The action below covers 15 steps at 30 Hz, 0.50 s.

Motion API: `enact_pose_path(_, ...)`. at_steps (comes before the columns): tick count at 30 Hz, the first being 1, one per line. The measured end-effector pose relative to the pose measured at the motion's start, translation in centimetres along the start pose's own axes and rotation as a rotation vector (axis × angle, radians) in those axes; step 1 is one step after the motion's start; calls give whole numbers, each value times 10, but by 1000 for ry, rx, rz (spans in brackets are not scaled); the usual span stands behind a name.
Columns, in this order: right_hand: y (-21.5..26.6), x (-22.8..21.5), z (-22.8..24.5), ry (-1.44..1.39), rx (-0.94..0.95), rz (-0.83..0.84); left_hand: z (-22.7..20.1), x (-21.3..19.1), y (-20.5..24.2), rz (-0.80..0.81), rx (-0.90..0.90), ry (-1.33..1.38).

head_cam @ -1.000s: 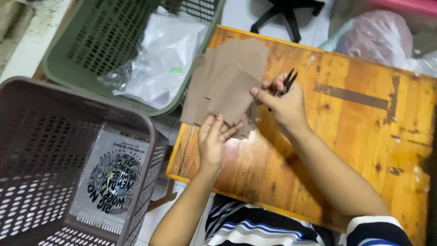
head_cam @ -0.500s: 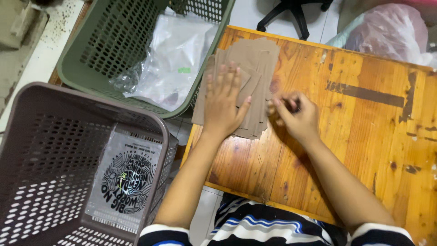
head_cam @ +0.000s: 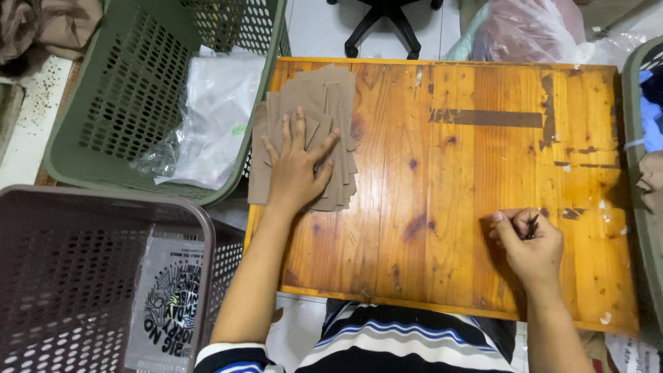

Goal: The person uses scissors to trim the edges of a stack of brown fabric pieces on a wooden table. They repeatedly pick up a piece, cut along the edges, and place it back on the pile.

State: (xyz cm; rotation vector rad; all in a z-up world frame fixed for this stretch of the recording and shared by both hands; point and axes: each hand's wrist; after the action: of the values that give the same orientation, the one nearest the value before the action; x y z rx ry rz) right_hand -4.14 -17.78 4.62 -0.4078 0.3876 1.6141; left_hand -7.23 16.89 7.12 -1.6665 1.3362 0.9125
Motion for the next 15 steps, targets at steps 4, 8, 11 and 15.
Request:
enact_pose_path(4,-2,-6,-3,54,4,70,-3,13,1,-294,-42,-1)
enact_pose_path(8,-13,-3,-4,205,-210,157,12,19,-17,-668,-31,85)
enact_pose_path(11,-19,7,-5,231,-328,200,33,30,-40,-618,-67,54)
enact_pose_path(15,-18,12,15,359,-343,284,17,18,-60,-479,-154,120)
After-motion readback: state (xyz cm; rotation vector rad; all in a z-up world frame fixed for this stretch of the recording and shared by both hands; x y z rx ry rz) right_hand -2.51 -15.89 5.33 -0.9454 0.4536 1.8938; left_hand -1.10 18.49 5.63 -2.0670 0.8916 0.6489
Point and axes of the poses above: each hand's wrist, its own y-axis away from the middle knuckle, its own x-axis out of the palm, z = x × y, and after that the axes turned 13 degrees about y, right-handed
